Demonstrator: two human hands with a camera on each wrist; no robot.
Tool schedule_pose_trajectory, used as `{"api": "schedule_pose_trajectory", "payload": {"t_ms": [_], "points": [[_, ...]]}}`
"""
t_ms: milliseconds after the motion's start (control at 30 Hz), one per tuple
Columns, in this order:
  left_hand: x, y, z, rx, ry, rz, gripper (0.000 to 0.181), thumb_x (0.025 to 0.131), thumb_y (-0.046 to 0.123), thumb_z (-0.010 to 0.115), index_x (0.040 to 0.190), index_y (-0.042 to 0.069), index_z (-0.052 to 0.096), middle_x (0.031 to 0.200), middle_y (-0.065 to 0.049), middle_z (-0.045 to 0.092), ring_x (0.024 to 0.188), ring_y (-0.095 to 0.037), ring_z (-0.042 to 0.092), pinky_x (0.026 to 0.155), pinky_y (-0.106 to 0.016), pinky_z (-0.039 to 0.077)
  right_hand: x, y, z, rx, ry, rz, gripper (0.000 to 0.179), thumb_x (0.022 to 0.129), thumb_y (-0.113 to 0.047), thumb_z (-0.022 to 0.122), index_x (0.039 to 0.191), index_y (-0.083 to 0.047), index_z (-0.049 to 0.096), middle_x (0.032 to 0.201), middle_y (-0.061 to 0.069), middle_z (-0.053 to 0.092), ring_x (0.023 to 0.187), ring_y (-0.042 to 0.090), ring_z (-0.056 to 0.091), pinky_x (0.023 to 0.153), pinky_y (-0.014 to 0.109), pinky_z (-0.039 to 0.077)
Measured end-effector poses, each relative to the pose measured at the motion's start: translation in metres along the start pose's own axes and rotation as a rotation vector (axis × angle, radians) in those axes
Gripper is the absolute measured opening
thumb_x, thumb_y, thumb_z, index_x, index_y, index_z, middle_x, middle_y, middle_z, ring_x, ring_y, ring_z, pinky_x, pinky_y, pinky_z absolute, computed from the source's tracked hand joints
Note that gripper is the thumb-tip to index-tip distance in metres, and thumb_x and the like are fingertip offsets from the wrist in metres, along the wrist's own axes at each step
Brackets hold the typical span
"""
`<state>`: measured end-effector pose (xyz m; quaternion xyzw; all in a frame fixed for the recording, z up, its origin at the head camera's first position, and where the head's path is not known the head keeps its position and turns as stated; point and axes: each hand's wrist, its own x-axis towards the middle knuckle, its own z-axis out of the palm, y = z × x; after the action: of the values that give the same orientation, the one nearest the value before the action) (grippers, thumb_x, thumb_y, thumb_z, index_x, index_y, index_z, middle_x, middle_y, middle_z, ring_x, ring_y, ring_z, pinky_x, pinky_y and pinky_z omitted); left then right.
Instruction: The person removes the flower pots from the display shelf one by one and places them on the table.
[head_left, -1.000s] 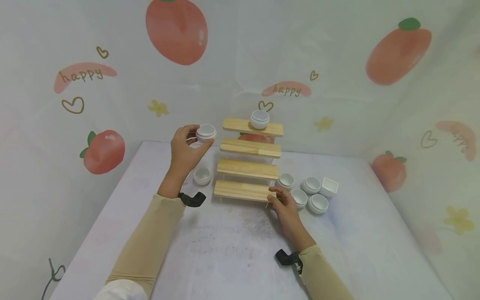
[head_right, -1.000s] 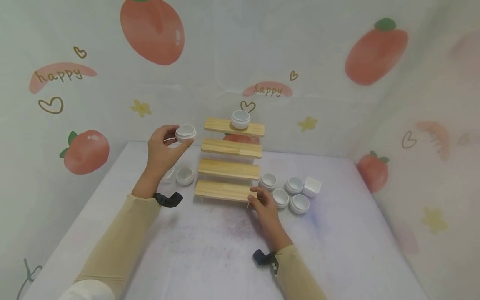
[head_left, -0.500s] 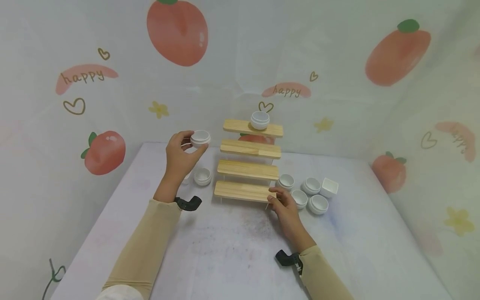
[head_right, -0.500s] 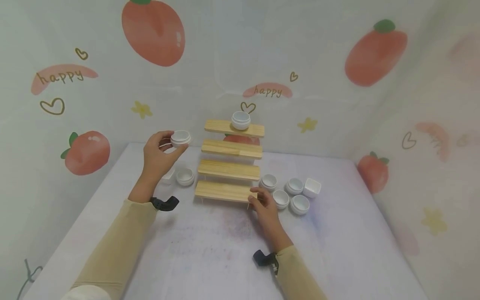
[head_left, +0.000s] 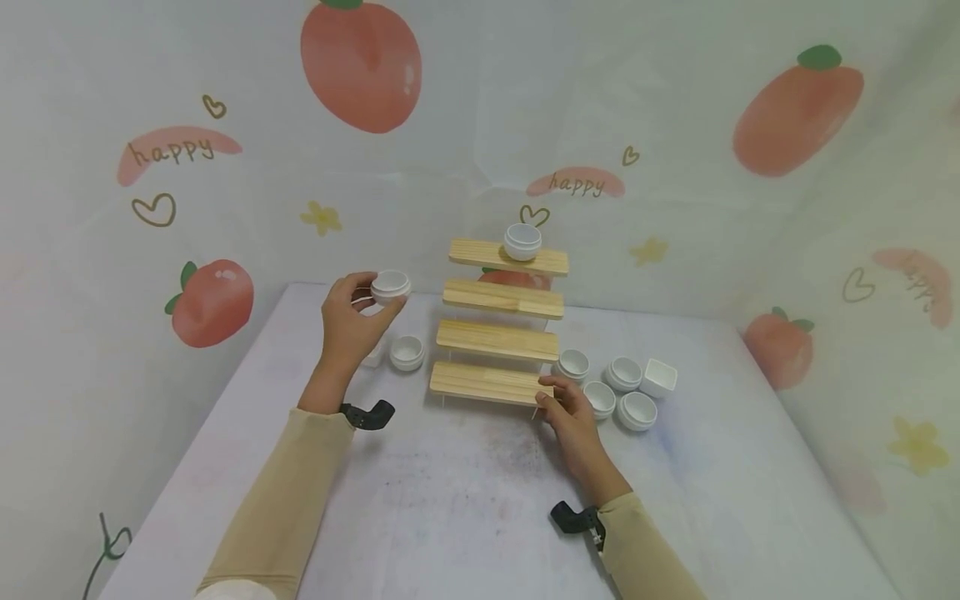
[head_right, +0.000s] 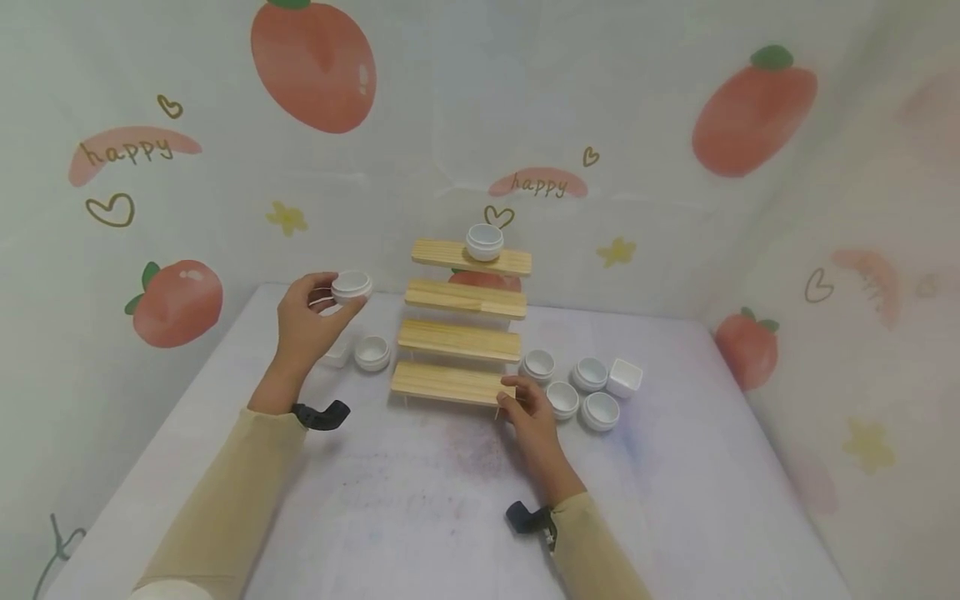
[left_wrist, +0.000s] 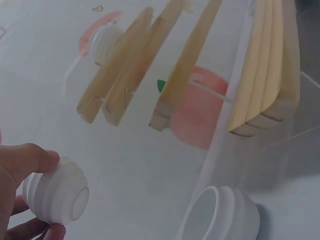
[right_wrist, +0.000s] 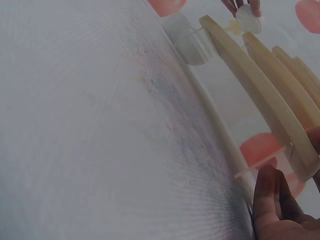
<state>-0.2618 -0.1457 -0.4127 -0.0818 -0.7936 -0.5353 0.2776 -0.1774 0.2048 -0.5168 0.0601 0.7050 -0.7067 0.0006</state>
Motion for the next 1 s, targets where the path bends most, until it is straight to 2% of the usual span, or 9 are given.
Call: {"api": "schedule_pose_trajectory", "payload": {"t_ms": [200,433,767,1000], "points": [[-0.006,-0.005,-0.006,0.017,0.022,-0.022,0.056,0.087,0.014,0.089,0.133,-0.006,0.064,0.128,-0.023,0.064,0.117,-0.033,0.066,0.101,-0.046,0.060,0.002,0.002,0.000,-0.002,-0.006,0.007,0.033,0.103,-0.012,0.066,0.136,-0.009,0.062,0.131,0.014,0.060,0.109,0.020,0.061,0.087,0.027,0.057],[-0.015,-0.012,-0.008,0.020,0.024,-0.067,0.057,0.087,0.017,0.089,0.134,-0.005,0.064,0.129,-0.023,0.063,0.119,-0.035,0.065,0.102,-0.046,0.059,-0.001,-0.001,0.000,-0.001,0.000,-0.006,0.034,0.104,-0.009,0.065,0.137,-0.006,0.062,0.131,0.016,0.060,0.108,0.018,0.062,0.088,0.026,0.057],[-0.028,-0.027,-0.017,0.018,0.067,-0.126,0.056,0.087,0.017,0.089,0.132,-0.005,0.065,0.128,-0.021,0.065,0.117,-0.032,0.066,0.101,-0.041,0.059,-0.003,-0.002,0.001,0.006,-0.001,0.002,0.034,0.104,-0.008,0.065,0.137,-0.006,0.062,0.130,0.014,0.061,0.106,0.017,0.061,0.087,0.025,0.056],[-0.030,-0.031,-0.024,0.040,0.078,-0.121,0.055,0.088,0.015,0.088,0.133,-0.007,0.064,0.128,-0.023,0.065,0.118,-0.034,0.066,0.101,-0.040,0.059,-0.005,-0.005,0.003,0.023,0.000,-0.017,0.033,0.103,-0.005,0.065,0.136,-0.005,0.062,0.130,0.015,0.060,0.105,0.016,0.062,0.086,0.024,0.057]]}}
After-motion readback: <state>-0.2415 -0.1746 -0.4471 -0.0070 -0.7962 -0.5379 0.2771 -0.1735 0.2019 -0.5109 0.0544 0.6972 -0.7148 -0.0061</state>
